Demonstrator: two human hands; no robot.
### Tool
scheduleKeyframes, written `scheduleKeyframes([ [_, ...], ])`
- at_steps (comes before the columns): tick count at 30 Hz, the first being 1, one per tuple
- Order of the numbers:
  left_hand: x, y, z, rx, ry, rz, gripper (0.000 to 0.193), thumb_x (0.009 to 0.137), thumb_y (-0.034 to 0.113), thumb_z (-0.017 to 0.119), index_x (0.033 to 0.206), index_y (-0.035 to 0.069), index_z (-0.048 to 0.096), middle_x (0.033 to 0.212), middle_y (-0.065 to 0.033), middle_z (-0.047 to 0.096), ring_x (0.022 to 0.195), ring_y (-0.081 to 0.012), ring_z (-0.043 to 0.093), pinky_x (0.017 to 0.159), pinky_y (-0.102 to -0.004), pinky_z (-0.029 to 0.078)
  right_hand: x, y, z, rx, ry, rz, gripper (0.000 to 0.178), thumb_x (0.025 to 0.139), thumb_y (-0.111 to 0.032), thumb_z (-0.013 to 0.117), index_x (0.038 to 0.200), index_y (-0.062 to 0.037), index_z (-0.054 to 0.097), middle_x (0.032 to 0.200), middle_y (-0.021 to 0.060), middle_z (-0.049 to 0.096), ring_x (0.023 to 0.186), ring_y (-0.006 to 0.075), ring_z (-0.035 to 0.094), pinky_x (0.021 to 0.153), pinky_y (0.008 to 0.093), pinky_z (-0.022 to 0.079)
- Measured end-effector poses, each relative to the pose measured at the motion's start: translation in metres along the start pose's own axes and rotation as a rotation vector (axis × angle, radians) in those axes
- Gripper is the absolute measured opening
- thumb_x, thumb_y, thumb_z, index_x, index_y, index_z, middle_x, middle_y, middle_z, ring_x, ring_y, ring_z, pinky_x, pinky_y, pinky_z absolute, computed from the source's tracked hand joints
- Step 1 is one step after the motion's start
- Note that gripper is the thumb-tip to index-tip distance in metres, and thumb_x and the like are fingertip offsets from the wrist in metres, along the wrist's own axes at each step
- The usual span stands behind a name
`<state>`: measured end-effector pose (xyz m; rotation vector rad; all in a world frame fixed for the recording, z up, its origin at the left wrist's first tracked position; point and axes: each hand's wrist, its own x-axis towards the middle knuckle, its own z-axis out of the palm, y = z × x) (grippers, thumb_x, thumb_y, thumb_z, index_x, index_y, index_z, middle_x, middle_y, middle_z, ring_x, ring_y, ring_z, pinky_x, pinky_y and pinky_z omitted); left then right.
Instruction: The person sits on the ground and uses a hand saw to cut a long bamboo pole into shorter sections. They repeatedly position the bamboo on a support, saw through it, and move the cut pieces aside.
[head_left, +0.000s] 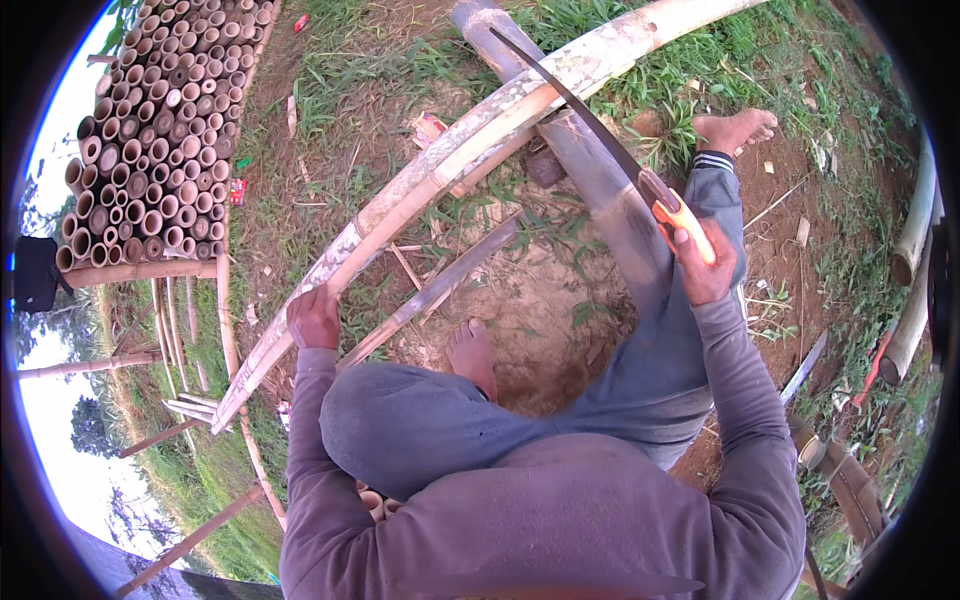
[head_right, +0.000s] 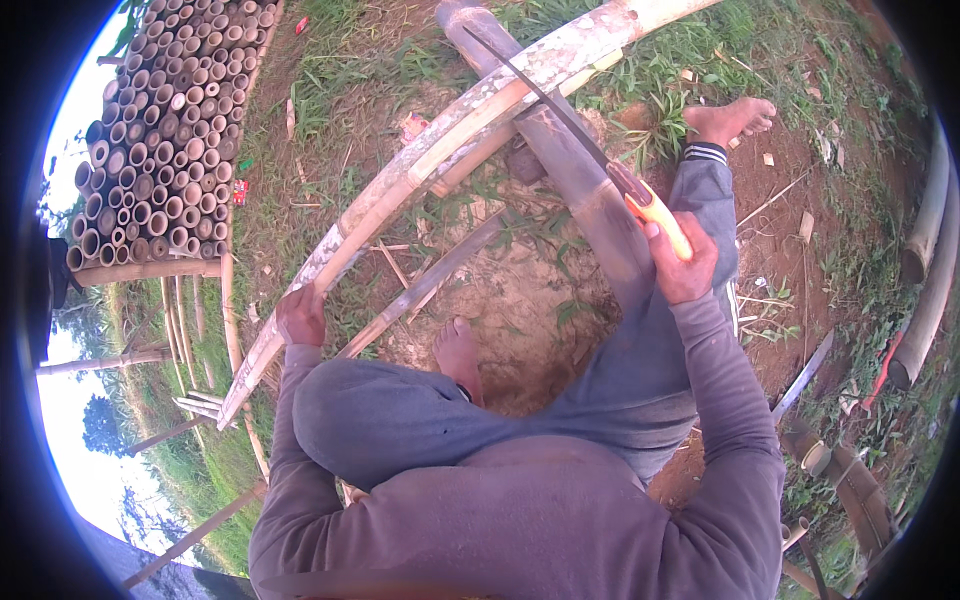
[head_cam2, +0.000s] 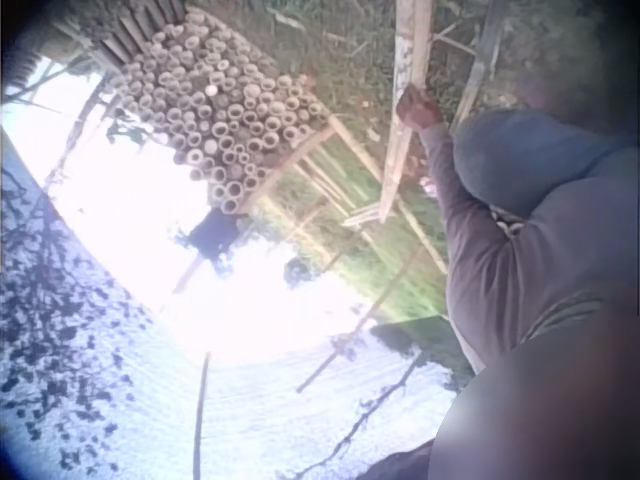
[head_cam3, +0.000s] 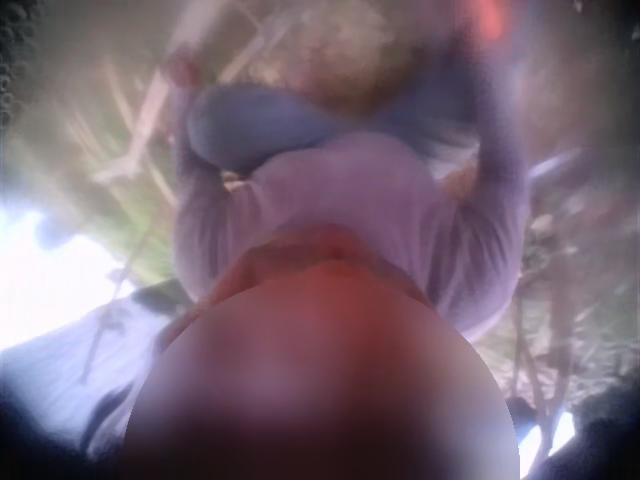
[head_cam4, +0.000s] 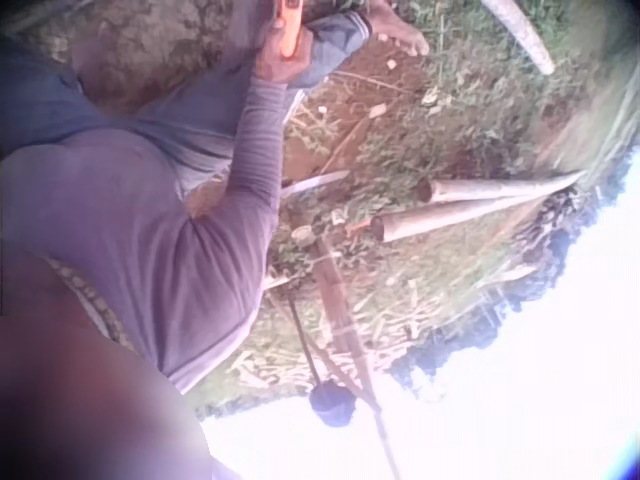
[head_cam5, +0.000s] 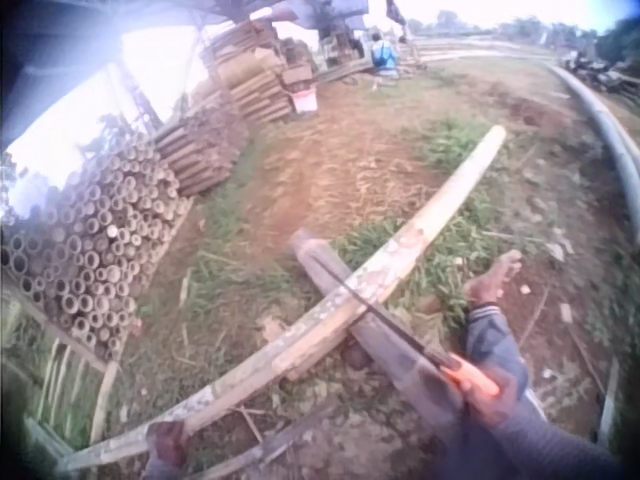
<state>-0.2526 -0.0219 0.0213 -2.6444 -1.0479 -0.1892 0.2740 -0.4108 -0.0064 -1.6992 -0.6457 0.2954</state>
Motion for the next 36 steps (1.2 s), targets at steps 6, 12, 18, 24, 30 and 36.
scheduleKeyframes([
  [6,0.006,0.005,0.001,0.002,0.036,0.033,0.039,0.089,0.025,0.084,0.124,0.008,0.08,0.108,-0.0094,0.078,0.101,-0.0298,0.072,0.097,-0.0444,0.054,0.051,-0.004,0.038,-0.025,0.012,0.015,0.025,0.1,-0.024,0.081,0.1,-0.0002,0.074,0.079,-0.0019,0.065,0.074,0.006,0.055,0.066,0.0278,0.047],
  [12,0.0,-0.003,0.002,0.016,0.032,0.038,0.041,0.088,0.023,0.085,0.125,0.008,0.079,0.107,-0.0095,0.078,0.1,-0.03,0.072,0.096,-0.0442,0.054,0.02,0.003,0.015,-0.029,0.011,0.007,0.021,0.099,-0.021,0.08,0.099,-0.0007,0.074,0.079,-0.0004,0.066,0.074,0.0067,0.055,0.065,0.0297,0.048],
  [18,-0.005,0.004,0.006,0.019,0.026,0.009,0.043,0.089,0.026,0.083,0.128,0.009,0.078,0.111,-0.0079,0.078,0.104,-0.0292,0.072,0.099,-0.0442,0.052,0.033,0.007,0.028,-0.031,-0.002,0.052,0.024,0.099,-0.023,0.08,0.101,0.0007,0.075,0.084,0.0013,0.071,0.075,0.0062,0.058,0.067,0.0278,0.049],
  [24,-0.066,0.023,0.011,-0.008,-0.096,-0.141,0.047,0.091,0.032,0.082,0.133,0.013,0.075,0.123,-0.0062,0.076,0.115,-0.0286,0.069,0.108,-0.0476,0.047,0.067,-0.01,0.063,0.077,-0.021,0.081,0.03,0.1,-0.027,0.08,0.108,0.0018,0.076,0.086,-0.0001,0.072,0.078,0.006,0.06,0.071,0.0264,0.05],
  [30,-0.134,0.033,0.032,-0.229,-0.224,-0.07,0.067,0.082,0.028,0.088,0.144,0.014,0.066,0.141,-0.0123,0.065,0.129,-0.0356,0.062,0.112,-0.0539,0.045,0.063,-0.013,0.066,0.036,-0.019,0.126,0.03,0.1,-0.027,0.081,0.108,0.0007,0.075,0.09,0.0008,0.072,0.082,0.0063,0.061,0.074,0.0266,0.051],
  [36,0.084,0.109,-0.017,-0.232,0.069,0.076,0.099,0.071,0.039,0.096,0.157,0.016,0.052,0.151,-0.0106,0.057,0.146,-0.0353,0.047,0.118,-0.0522,0.04,0.059,-0.021,0.066,0.038,-0.033,0.036,0.037,0.1,-0.021,0.08,0.127,0.001,0.067,0.112,0.0057,0.074,0.096,0.0098,0.067,0.084,0.0282,0.056],
])
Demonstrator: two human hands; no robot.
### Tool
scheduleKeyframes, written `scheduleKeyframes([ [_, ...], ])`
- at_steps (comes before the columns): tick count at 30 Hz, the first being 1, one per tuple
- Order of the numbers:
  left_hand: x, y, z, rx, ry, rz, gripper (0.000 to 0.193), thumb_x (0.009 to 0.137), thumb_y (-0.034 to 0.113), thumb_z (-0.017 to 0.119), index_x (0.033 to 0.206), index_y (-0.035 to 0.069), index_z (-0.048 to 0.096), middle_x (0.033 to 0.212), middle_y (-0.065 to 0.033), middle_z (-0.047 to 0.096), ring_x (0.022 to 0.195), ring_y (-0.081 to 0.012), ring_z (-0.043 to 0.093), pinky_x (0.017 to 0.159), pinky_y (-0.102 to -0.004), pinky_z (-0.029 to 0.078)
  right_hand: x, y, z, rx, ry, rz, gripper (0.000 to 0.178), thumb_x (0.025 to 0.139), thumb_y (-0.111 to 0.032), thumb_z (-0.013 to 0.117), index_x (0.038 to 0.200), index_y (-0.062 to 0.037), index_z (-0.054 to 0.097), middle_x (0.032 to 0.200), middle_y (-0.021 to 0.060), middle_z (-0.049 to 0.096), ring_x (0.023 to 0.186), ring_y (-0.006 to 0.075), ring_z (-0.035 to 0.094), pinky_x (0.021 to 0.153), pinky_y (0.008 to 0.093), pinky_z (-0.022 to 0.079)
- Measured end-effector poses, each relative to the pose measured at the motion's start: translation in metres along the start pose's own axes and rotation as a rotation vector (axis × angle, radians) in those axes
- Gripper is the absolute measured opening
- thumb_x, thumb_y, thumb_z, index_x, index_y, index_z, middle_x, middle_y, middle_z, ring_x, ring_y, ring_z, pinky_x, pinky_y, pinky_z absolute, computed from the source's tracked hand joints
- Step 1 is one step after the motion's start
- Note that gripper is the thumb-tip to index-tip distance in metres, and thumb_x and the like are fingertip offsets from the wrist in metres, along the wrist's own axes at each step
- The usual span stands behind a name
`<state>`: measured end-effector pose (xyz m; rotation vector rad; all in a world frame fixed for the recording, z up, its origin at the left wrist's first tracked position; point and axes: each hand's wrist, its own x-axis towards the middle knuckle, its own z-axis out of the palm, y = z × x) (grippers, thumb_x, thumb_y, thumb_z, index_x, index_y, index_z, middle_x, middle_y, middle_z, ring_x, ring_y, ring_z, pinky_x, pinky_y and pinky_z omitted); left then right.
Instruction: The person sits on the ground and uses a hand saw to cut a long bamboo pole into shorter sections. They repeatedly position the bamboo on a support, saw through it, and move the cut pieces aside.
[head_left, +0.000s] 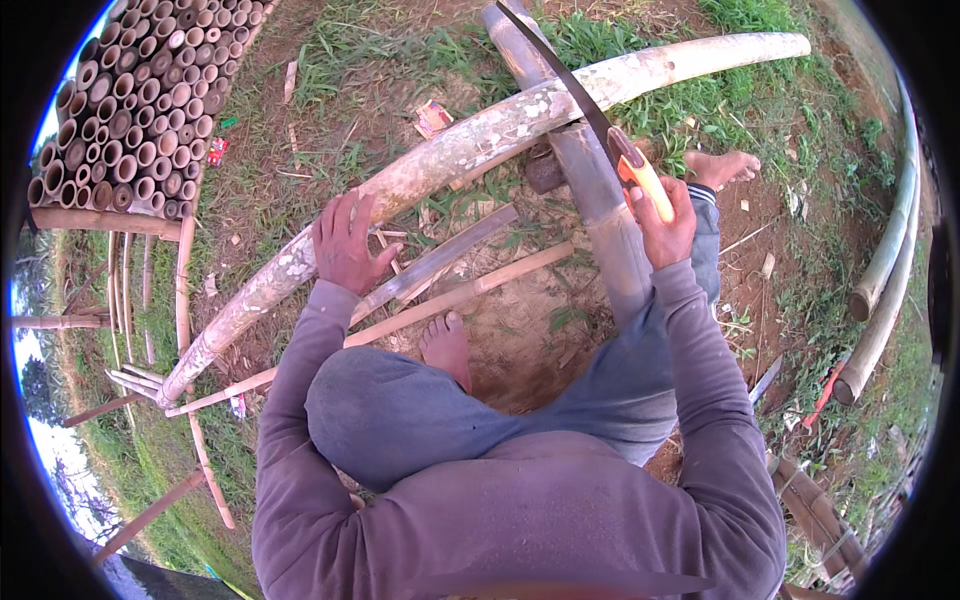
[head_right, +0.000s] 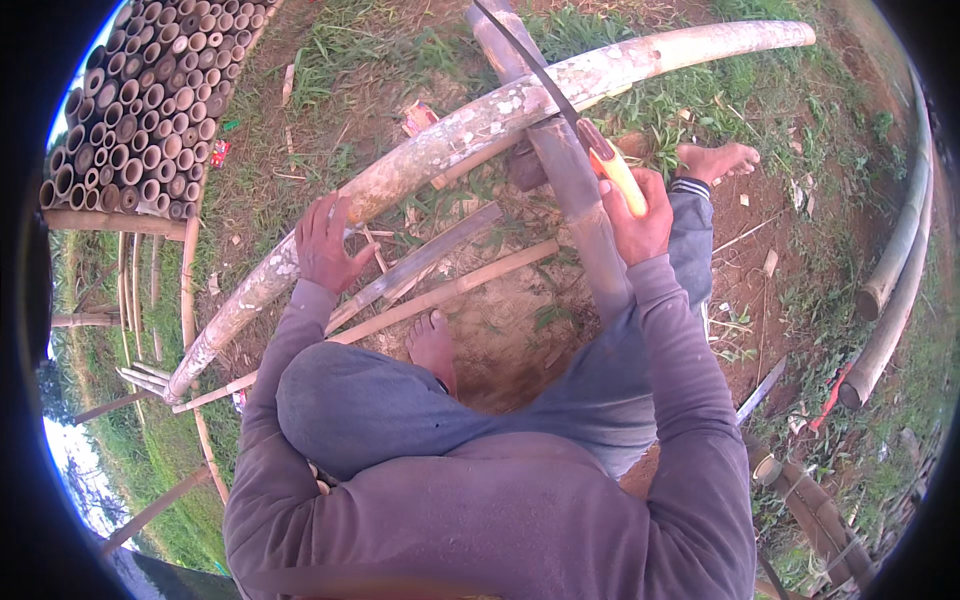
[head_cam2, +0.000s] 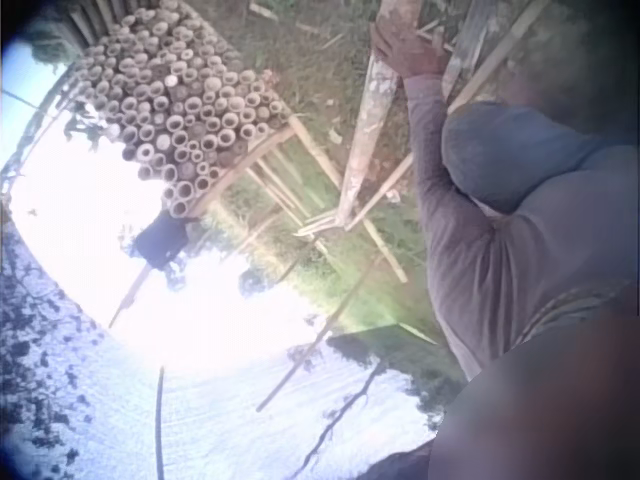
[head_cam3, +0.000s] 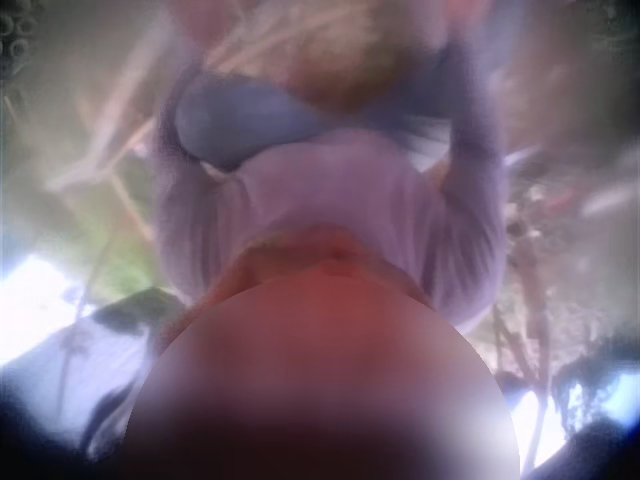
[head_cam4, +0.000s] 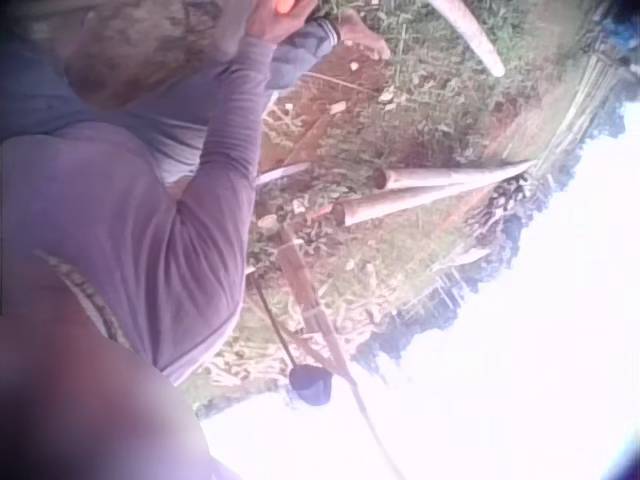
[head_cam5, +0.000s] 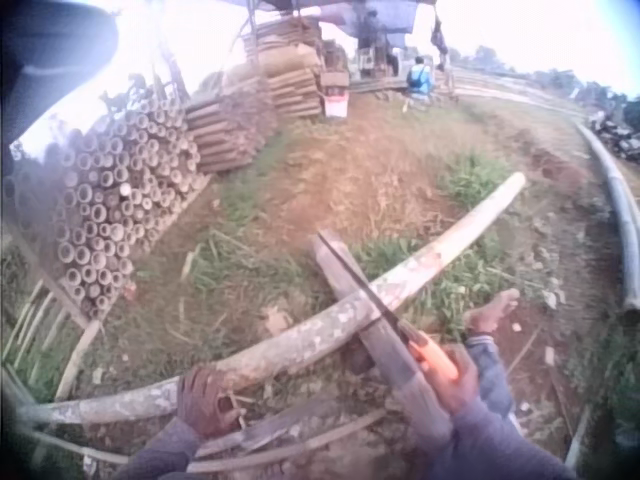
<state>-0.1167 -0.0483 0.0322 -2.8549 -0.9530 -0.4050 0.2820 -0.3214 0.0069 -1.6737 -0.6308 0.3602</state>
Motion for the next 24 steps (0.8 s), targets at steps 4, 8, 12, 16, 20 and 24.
scheduleKeyframes([
  [4,0.085,0.002,0.014,-0.038,-0.444,-0.189,0.111,0.071,0.04,0.096,0.163,0.018,0.038,0.148,-0.0163,0.062,0.138,-0.0402,0.059,0.115,-0.0542,0.047,-0.003,-0.013,0.002,-0.021,-0.051,-0.124,0.045,0.102,-0.017,0.077,0.141,0.0008,0.062,0.128,0.0098,0.072,0.108,0.0136,0.07,0.093,0.0295,0.057],
  [8,0.081,-0.015,0.024,-0.115,-0.554,-0.2,0.108,0.072,0.04,0.096,0.161,0.021,0.038,0.135,-0.0203,0.067,0.123,-0.0448,0.068,0.108,-0.0586,0.052,-0.006,-0.023,0.002,0.069,-0.075,0.0,0.045,0.106,-0.018,0.073,0.144,0.0013,0.061,0.131,0.0093,0.071,0.113,0.0147,0.069,0.09,0.0276,0.059],
  [12,0.044,-0.052,0.026,-0.14,-0.484,-0.201,0.105,0.071,0.038,0.096,0.159,0.022,0.04,0.136,-0.0197,0.067,0.126,-0.0443,0.067,0.108,-0.0578,0.051,-0.026,-0.042,0.025,0.1,-0.124,0.035,0.045,0.107,-0.02,0.072,0.144,0.0017,0.061,0.13,0.008,0.071,0.107,0.013,0.07,0.083,0.0258,0.059],
  [16,0.032,-0.065,0.015,-0.128,-0.513,-0.232,0.102,0.072,0.038,0.096,0.157,0.021,0.042,0.14,-0.0187,0.065,0.128,-0.044,0.065,0.11,-0.0574,0.05,-0.05,-0.037,0.047,-0.124,-0.066,-0.105,0.038,0.106,-0.022,0.073,0.135,0.0011,0.064,0.109,0.0037,0.07,0.083,0.0074,0.063,0.072,0.0245,0.054],
  [20,0.031,-0.044,0.009,0.039,-0.325,-0.106,0.101,0.073,0.038,0.096,0.157,0.021,0.042,0.142,-0.0174,0.063,0.131,-0.0429,0.063,0.113,-0.0582,0.047,-0.064,-0.057,0.053,0.005,-0.172,-0.103,0.038,0.105,-0.021,0.075,0.132,0.0016,0.061,0.106,0.0037,0.067,0.084,0.0101,0.066,0.074,0.0255,0.057],
  [24,0.039,-0.032,0.024,-0.026,-0.396,-0.264,0.089,0.075,0.038,0.095,0.147,0.019,0.047,0.139,-0.0165,0.064,0.13,-0.0425,0.064,0.112,-0.0596,0.047,-0.055,-0.048,0.045,-0.021,-0.186,-0.206,0.037,0.106,-0.019,0.072,0.136,0.001,0.06,0.105,0.0038,0.067,0.081,0.0095,0.066,0.071,0.0241,0.056],
])
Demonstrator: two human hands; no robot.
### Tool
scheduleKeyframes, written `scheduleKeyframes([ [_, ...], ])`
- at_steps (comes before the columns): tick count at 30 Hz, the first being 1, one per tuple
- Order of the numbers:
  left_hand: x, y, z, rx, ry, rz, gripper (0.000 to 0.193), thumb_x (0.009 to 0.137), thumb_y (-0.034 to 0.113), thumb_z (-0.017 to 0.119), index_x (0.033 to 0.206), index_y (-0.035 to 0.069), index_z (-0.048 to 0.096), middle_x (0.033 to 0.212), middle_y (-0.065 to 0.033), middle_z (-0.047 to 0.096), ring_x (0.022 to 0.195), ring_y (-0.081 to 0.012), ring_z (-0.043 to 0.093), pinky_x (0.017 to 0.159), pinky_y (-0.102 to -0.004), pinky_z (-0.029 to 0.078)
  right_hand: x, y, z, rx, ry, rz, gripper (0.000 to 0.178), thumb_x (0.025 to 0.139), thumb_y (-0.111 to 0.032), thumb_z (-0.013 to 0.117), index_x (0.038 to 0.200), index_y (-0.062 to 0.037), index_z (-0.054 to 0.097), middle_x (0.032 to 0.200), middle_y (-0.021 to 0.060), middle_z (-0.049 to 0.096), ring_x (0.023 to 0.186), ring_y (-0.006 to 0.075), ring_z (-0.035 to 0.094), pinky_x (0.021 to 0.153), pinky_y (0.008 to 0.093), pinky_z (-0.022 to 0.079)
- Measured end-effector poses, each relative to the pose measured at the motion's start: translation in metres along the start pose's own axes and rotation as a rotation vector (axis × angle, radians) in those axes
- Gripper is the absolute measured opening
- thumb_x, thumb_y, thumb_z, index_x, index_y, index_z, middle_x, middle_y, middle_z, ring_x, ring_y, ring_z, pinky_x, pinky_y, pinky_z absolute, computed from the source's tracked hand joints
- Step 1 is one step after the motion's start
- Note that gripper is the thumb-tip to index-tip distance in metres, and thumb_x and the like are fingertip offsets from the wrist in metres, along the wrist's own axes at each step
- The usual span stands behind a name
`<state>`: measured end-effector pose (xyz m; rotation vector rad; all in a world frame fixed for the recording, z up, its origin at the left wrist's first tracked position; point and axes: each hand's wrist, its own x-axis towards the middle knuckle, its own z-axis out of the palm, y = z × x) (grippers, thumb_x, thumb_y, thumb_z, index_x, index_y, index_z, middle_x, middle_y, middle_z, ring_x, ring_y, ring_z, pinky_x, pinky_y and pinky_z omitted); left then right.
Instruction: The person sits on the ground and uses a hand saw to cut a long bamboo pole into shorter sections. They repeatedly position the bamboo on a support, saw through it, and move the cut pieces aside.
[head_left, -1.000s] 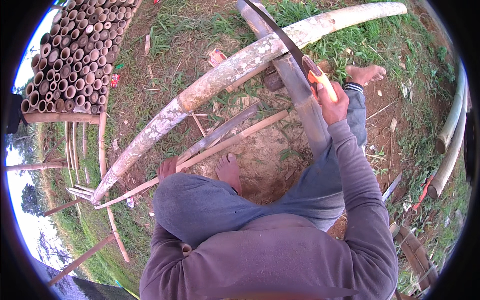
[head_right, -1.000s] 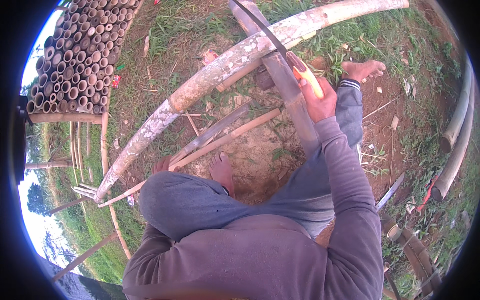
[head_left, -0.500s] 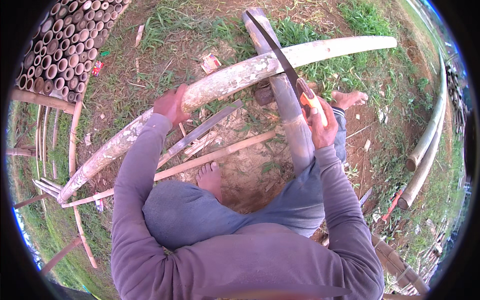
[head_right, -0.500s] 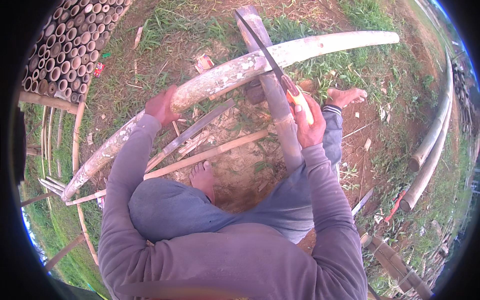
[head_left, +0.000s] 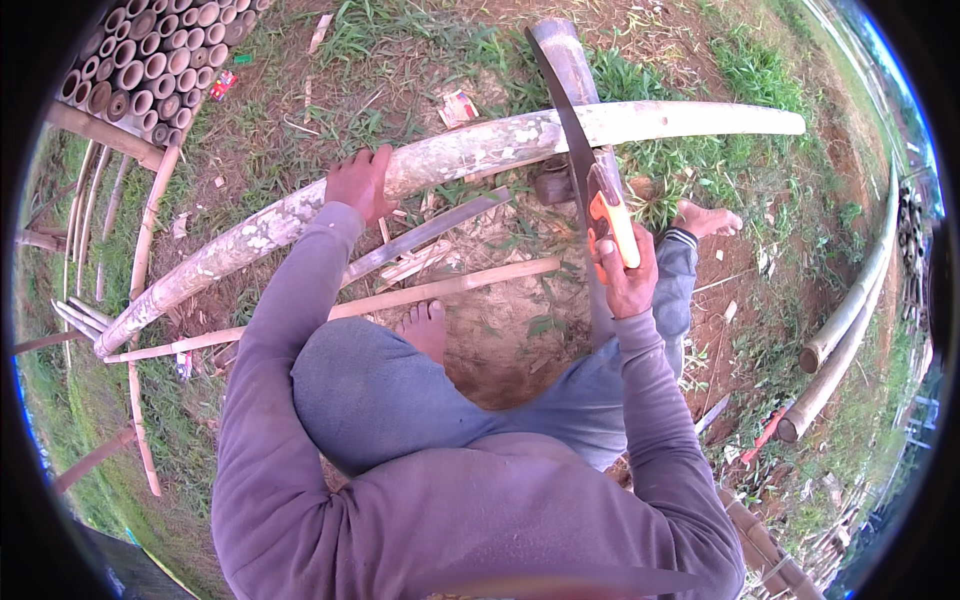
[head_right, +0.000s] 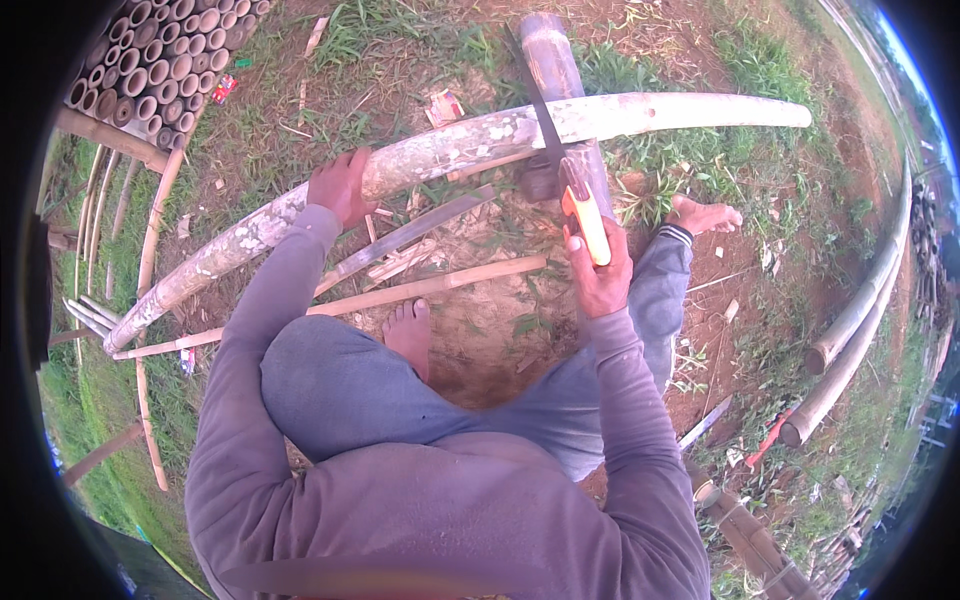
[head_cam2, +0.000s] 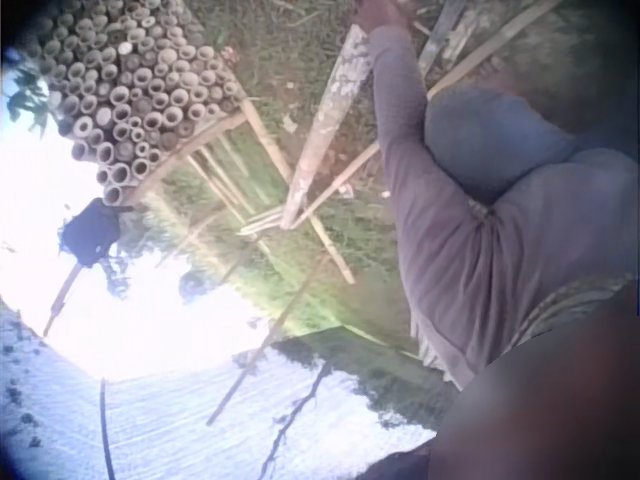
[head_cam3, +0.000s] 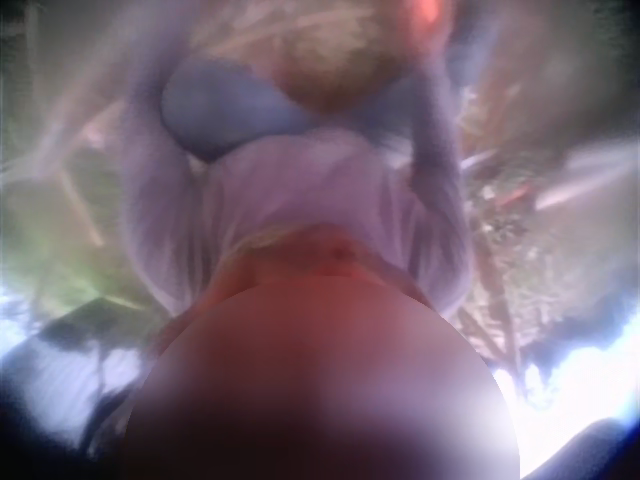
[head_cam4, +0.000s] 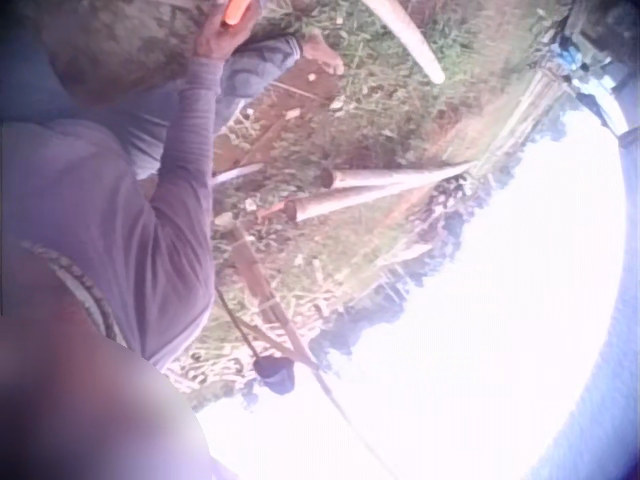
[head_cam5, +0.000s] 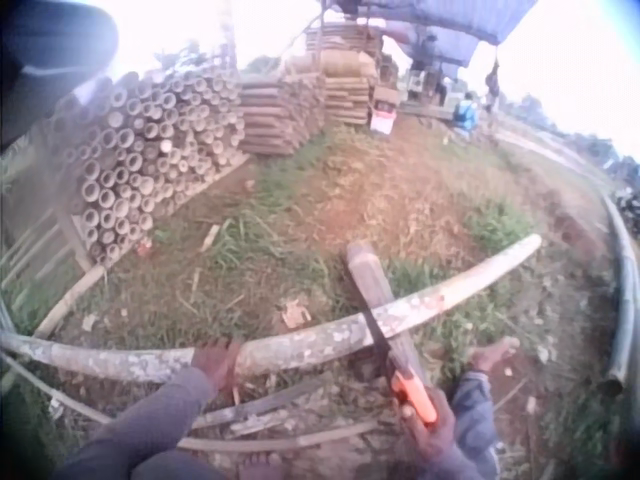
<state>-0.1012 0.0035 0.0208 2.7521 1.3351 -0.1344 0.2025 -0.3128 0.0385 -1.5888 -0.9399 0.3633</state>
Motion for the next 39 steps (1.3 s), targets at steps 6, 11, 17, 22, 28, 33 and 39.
scheduleKeyframes([
  [6,0.018,-0.009,-0.019,-0.115,-0.215,0.029,0.084,0.075,0.037,0.094,0.143,0.016,0.049,0.133,-0.0179,0.067,0.122,-0.0431,0.069,0.104,-0.0554,0.054,0.029,-0.01,0.018,0.081,0.118,0.064,0.044,0.105,-0.021,0.074,0.142,0.0006,0.063,0.126,0.009,0.071,0.103,0.0143,0.07,0.083,0.0278,0.059],
  [11,0.018,-0.006,-0.017,-0.11,-0.154,0.027,0.084,0.073,0.036,0.093,0.143,0.015,0.05,0.133,-0.0179,0.067,0.12,-0.043,0.069,0.102,-0.0541,0.056,0.025,-0.012,0.013,0.041,0.099,0.116,0.047,0.105,-0.022,0.074,0.144,0.0011,0.063,0.132,0.0133,0.071,0.115,0.0164,0.068,0.089,0.0312,0.06],
  [17,0.008,-0.012,-0.007,-0.11,-0.1,0.047,0.085,0.073,0.035,0.092,0.143,0.015,0.05,0.131,-0.0174,0.068,0.119,-0.0427,0.069,0.1,-0.0538,0.056,-0.084,-0.049,-0.04,-0.051,0.072,0.029,0.049,0.107,-0.018,0.069,0.145,0.0106,0.056,0.144,0.021,0.064,0.126,0.0287,0.068,0.097,0.0366,0.064],
  [22,0.011,-0.009,-0.001,-0.095,-0.072,0.036,0.083,0.072,0.034,0.092,0.141,0.014,0.05,0.126,-0.0177,0.068,0.117,-0.0425,0.069,0.1,-0.0535,0.056,-0.081,-0.02,-0.034,-0.022,0.085,-0.038,0.047,0.107,-0.013,0.069,0.146,0.0098,0.055,0.14,0.0229,0.065,0.121,0.0274,0.07,0.097,0.0345,0.063],
  [28,0.02,-0.011,-0.005,-0.127,-0.064,0.074,0.083,0.072,0.035,0.093,0.14,0.014,0.05,0.124,-0.0181,0.068,0.117,-0.0418,0.069,0.099,-0.0536,0.056,0.05,-0.014,0.033,0.221,0.136,0.139,0.04,0.106,-0.012,0.072,0.142,0.0033,0.065,0.113,0.0064,0.074,0.065,0.0022,0.056,0.056,0.0192,0.046],
  [33,0.011,-0.022,0.005,-0.097,-0.034,0.044,0.083,0.073,0.036,0.093,0.14,0.014,0.05,0.125,-0.0182,0.067,0.118,-0.0409,0.069,0.1,-0.0538,0.055,-0.069,-0.021,-0.036,-0.042,0.084,0.088,0.048,0.108,-0.022,0.069,0.144,0.0092,0.06,0.131,0.0174,0.071,0.108,0.0211,0.065,0.092,0.0341,0.054],
  [39,0.012,-0.01,0.002,-0.093,-0.068,0.032,0.092,0.067,0.032,0.094,0.147,0.016,0.052,0.135,-0.0141,0.069,0.12,-0.0389,0.07,0.101,-0.0509,0.056,-0.1,-0.034,-0.037,0.259,0.177,0.193,0.047,0.109,-0.017,0.066,0.144,0.0119,0.057,0.137,0.0228,0.069,0.123,0.0297,0.071,0.102,0.0389,0.059],
])
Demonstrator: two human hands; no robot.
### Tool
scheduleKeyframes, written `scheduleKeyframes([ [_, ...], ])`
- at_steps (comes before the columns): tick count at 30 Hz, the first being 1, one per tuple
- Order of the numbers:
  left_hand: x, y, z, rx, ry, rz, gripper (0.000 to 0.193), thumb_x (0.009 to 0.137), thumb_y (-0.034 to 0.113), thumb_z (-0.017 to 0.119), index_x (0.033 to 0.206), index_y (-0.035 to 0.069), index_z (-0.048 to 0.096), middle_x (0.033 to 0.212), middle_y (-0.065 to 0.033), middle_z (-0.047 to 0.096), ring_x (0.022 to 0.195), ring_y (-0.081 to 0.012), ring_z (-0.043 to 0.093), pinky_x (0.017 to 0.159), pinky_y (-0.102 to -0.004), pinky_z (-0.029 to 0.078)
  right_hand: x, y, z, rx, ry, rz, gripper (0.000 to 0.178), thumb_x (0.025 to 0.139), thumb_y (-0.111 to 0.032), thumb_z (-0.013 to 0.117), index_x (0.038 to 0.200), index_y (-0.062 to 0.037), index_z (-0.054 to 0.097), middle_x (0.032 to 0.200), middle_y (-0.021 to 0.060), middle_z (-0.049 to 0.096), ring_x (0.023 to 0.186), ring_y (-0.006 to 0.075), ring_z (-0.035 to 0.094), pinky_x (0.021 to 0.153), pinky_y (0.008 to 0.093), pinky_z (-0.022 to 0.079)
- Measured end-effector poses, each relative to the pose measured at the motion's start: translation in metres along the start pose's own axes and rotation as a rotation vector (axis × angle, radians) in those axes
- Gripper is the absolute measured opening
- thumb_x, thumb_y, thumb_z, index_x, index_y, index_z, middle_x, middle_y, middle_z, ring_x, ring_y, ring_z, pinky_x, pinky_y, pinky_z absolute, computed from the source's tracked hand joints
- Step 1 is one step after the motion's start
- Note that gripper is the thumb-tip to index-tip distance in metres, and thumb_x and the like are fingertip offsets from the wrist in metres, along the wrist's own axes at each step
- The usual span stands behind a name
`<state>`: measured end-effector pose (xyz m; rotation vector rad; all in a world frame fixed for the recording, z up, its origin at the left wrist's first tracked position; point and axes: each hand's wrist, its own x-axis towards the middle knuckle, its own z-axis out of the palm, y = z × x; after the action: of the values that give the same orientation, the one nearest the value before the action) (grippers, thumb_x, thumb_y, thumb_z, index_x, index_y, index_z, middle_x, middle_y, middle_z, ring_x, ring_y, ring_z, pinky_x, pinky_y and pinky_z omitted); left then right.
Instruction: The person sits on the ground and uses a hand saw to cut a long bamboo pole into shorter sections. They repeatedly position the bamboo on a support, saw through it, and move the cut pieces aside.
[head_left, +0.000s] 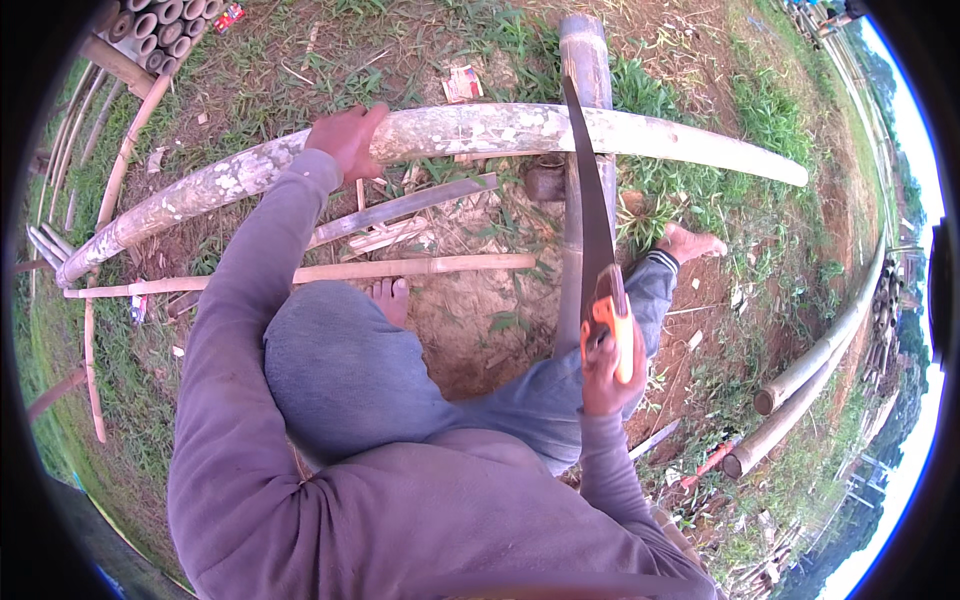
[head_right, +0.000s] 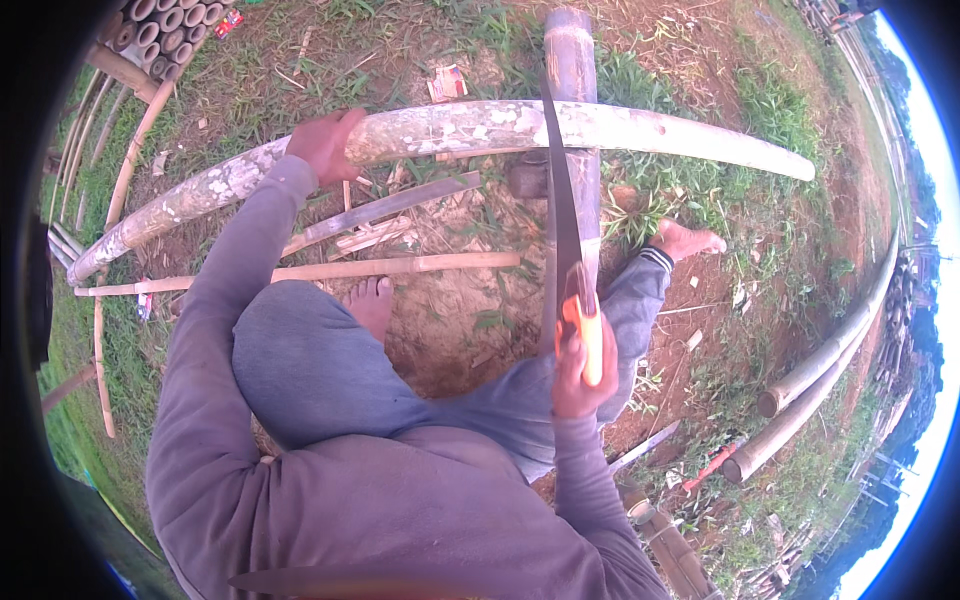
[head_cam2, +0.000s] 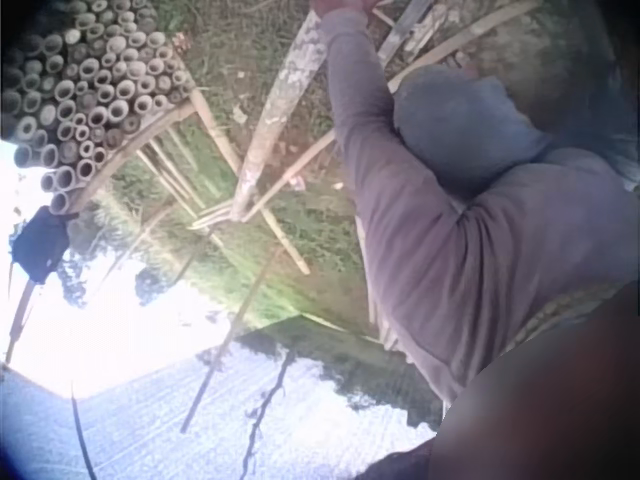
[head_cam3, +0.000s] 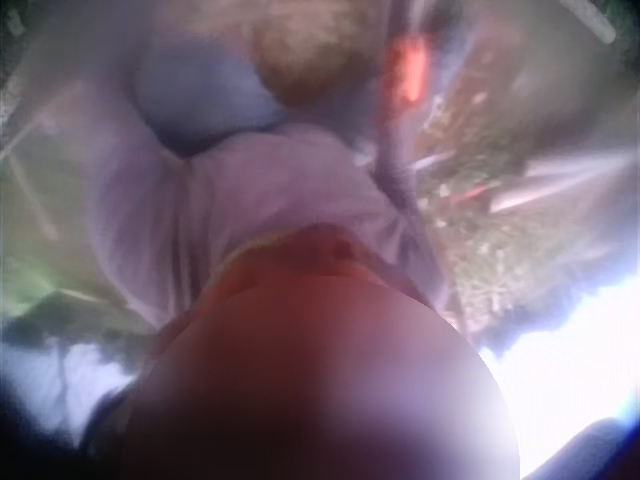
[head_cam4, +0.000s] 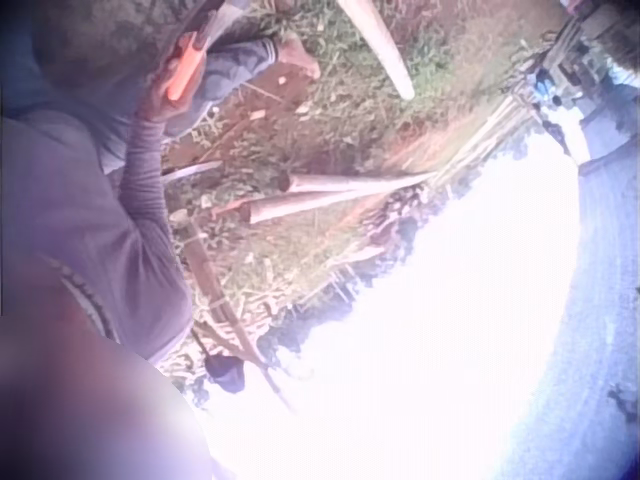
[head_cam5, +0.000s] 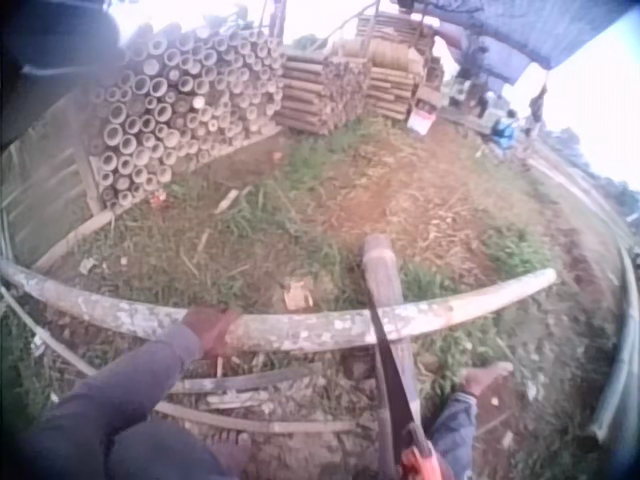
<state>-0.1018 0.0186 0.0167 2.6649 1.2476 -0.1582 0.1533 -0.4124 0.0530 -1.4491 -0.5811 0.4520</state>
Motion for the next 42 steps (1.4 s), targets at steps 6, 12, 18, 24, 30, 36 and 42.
scheduleKeyframes([
  [6,0.011,-0.006,-0.002,-0.052,-0.011,0.058,0.084,0.072,0.036,0.094,0.141,0.015,0.051,0.123,-0.0176,0.068,0.116,-0.0412,0.069,0.098,-0.0532,0.055,0.141,0.01,0.073,-0.117,-0.048,0.035,0.036,0.106,-0.01,0.072,0.139,0.004,0.067,0.115,0.0049,0.073,0.095,0.0076,0.066,0.079,0.0251,0.057],
  [12,0.005,-0.013,-0.003,-0.03,-0.037,0.017,0.093,0.066,0.031,0.093,0.148,0.014,0.052,0.137,-0.0177,0.068,0.12,-0.0412,0.07,0.099,-0.0504,0.057,-0.011,-0.003,-0.021,-0.191,-0.083,-0.02,0.048,0.11,-0.019,0.064,0.146,0.0113,0.055,0.137,0.0203,0.067,0.118,0.0265,0.07,0.093,0.038,0.064],
  [18,0.003,-0.006,0.0,-0.024,0.01,0.068,0.084,0.073,0.036,0.094,0.142,0.014,0.051,0.12,-0.0172,0.07,0.112,-0.0417,0.071,0.096,-0.0523,0.057,0.049,0.018,0.024,-0.09,-0.041,0.012,0.04,0.108,-0.015,0.067,0.14,0.0092,0.062,0.124,0.0155,0.071,0.109,0.0192,0.068,0.086,0.0321,0.06],
  [24,0.005,0.002,-0.019,-0.032,-0.083,0.004,0.084,0.073,0.037,0.095,0.141,0.014,0.052,0.122,-0.0179,0.07,0.112,-0.0414,0.071,0.097,-0.0522,0.057,0.122,0.012,0.064,-0.133,-0.049,0.065,0.038,0.105,-0.014,0.073,0.139,0.0028,0.067,0.108,0.0046,0.072,0.087,0.0091,0.066,0.068,0.0235,0.056],
  [30,0.005,-0.016,0.004,-0.036,-0.007,0.062,0.084,0.073,0.037,0.095,0.141,0.014,0.052,0.12,-0.0176,0.071,0.113,-0.0406,0.071,0.097,-0.0519,0.057,-0.014,-0.011,-0.024,-0.176,-0.057,-0.009,0.044,0.107,-0.018,0.07,0.14,0.0097,0.063,0.134,0.0194,0.071,0.116,0.0224,0.072,0.085,0.0292,0.062],
  [36,0.014,-0.001,0.001,-0.035,-0.01,0.062,0.086,0.071,0.039,0.096,0.14,0.014,0.052,0.12,-0.0172,0.071,0.113,-0.0399,0.071,0.094,-0.0515,0.057,0.128,0.033,0.061,-0.195,-0.029,-0.085,0.034,0.107,-0.012,0.07,0.136,0.0051,0.068,0.105,0.0028,0.072,0.078,0.0057,0.061,0.066,0.0234,0.051],
  [42,0.006,-0.01,-0.012,-0.056,-0.073,-0.005,0.099,0.065,0.032,0.093,0.153,0.014,0.051,0.139,-0.0172,0.068,0.122,-0.0388,0.069,0.102,-0.0498,0.057,0.096,0.013,0.051,-0.223,-0.042,-0.033,0.038,0.106,-0.013,0.071,0.139,0.0057,0.066,0.106,0.0059,0.074,0.074,0.0062,0.063,0.062,0.0233,0.052],
])
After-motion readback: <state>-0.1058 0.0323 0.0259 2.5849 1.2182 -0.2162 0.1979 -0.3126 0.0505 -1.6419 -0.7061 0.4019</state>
